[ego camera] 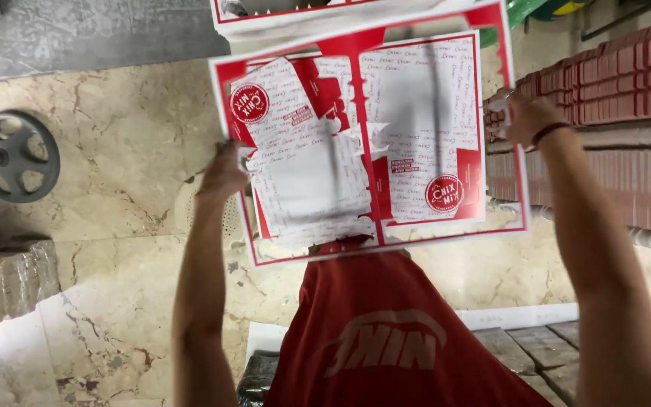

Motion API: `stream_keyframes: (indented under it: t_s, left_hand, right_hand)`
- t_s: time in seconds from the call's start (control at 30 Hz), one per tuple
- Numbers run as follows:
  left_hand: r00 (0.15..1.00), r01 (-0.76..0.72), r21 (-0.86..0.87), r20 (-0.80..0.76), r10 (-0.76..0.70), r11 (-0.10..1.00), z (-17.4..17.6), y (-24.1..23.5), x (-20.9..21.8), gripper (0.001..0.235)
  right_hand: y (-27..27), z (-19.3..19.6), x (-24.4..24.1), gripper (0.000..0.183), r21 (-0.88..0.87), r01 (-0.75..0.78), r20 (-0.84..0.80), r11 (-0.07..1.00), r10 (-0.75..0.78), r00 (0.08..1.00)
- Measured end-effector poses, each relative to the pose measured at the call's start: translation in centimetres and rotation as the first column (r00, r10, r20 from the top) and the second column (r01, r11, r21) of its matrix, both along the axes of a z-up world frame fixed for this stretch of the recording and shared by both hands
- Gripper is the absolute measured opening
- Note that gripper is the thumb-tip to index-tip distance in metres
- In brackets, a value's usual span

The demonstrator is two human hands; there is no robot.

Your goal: Folding flat cardboard sheets into assembled boxes in a factory setting.

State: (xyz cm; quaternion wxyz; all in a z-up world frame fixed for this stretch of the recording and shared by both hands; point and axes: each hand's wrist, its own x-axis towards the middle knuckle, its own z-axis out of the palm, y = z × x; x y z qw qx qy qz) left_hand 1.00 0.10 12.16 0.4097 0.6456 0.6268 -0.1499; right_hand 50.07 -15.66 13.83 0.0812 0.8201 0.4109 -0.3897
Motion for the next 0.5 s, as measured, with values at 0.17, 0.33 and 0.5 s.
stream_keyframes:
  t_s: [0.17, 0.33, 0.5]
  left_hand:
    - [0.986, 0.150, 0.202, 0.047, -0.163, 0.968, -11.5, -0.9, -2.0, 0.070]
    - [0.982, 0.176, 0.254, 0.016, -0.186, 0.951, -7.3, -1.4, -1.7, 0.068]
    - [0.985, 0.170, 0.207, -0.064, -0.160, 0.963, 0.9, 0.3, 0.3, 0.086]
  right_hand:
    - [-3.6, -13.2, 2.6, 0.073, 0.055, -0.202, 0.187, 0.978, 0.188, 0.964]
    - [-4.0, -6.0, 0.7, 0.082, 0.125, -0.140, 0.148, 0.982, 0.121, 0.982]
    - [-2.8, -0.2, 2.7, 0.060, 0.210, -0.183, 0.143, 0.961, 0.155, 0.978]
